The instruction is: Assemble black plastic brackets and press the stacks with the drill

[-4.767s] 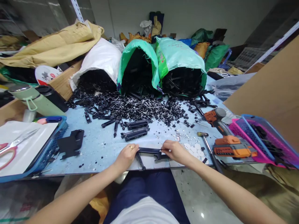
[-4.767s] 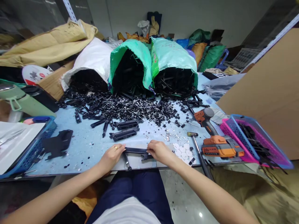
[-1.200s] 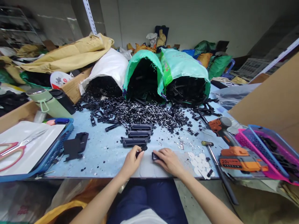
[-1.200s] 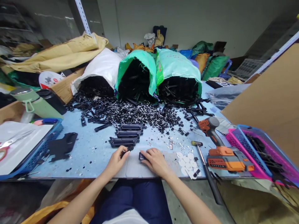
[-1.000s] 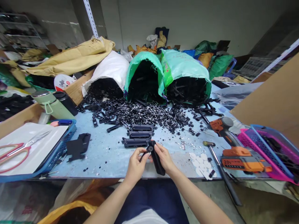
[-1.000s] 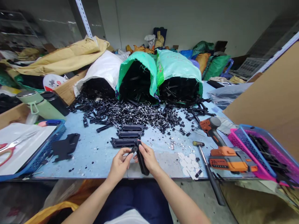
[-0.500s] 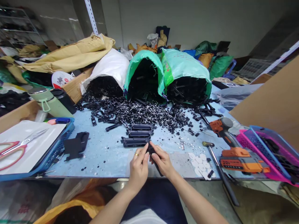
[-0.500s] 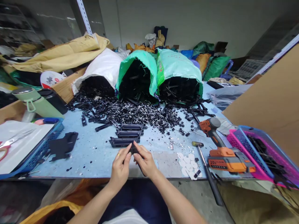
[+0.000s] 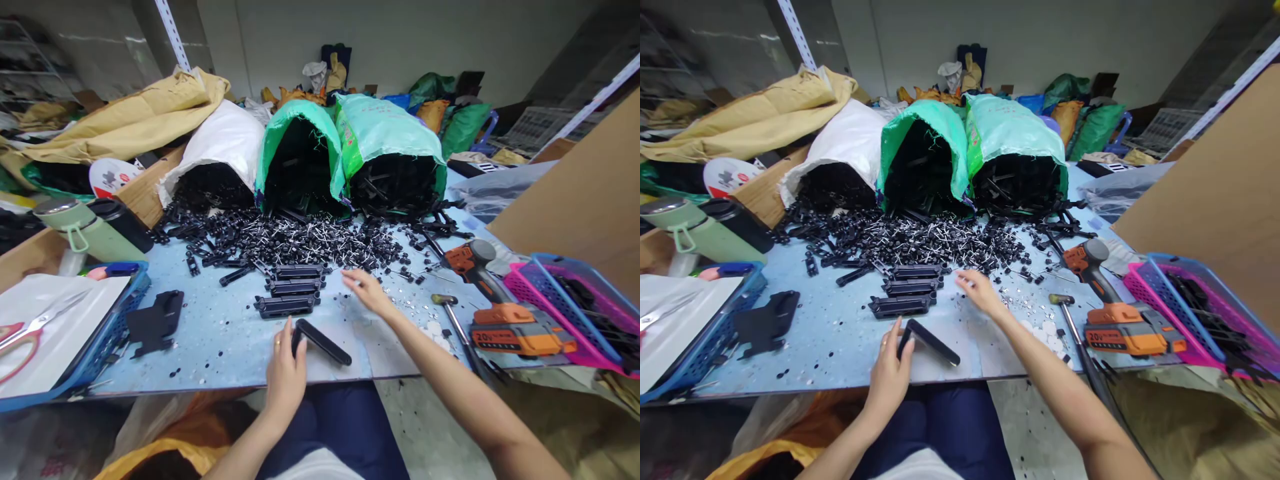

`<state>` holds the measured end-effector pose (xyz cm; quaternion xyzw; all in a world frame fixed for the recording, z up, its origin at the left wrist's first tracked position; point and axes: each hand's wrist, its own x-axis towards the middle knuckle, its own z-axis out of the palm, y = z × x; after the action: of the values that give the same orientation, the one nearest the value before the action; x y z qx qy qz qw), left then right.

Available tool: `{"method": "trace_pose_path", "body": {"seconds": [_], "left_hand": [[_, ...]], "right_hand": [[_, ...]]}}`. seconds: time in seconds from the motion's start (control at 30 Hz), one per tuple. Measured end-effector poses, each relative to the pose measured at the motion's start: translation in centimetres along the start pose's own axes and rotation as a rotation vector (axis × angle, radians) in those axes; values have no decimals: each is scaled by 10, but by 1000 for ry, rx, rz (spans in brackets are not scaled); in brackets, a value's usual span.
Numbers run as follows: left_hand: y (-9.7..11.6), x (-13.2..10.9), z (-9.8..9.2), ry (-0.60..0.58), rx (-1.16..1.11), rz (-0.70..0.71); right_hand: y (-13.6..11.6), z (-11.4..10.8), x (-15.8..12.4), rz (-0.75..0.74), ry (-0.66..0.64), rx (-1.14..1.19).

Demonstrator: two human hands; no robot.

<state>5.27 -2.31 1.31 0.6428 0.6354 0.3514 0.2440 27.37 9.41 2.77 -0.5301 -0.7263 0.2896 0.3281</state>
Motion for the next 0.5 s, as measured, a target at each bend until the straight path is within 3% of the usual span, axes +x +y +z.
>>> {"method": "trace_pose_path", "body": {"seconds": [0.07,0.2,0.33,0.5], "left_hand": [[-3,-1,1,-55,231,151],[0,16,-1,-359,461,557],[-4,30,-1,-426,556,632],[-18,34,-4,-384,581,677]], "right_hand": [[31,-31,33,124,191,-181],[90,-92,78,463,498,-511],[128,-135,86,699,659,-554],[152,-153,83,825,735,-512]]}}
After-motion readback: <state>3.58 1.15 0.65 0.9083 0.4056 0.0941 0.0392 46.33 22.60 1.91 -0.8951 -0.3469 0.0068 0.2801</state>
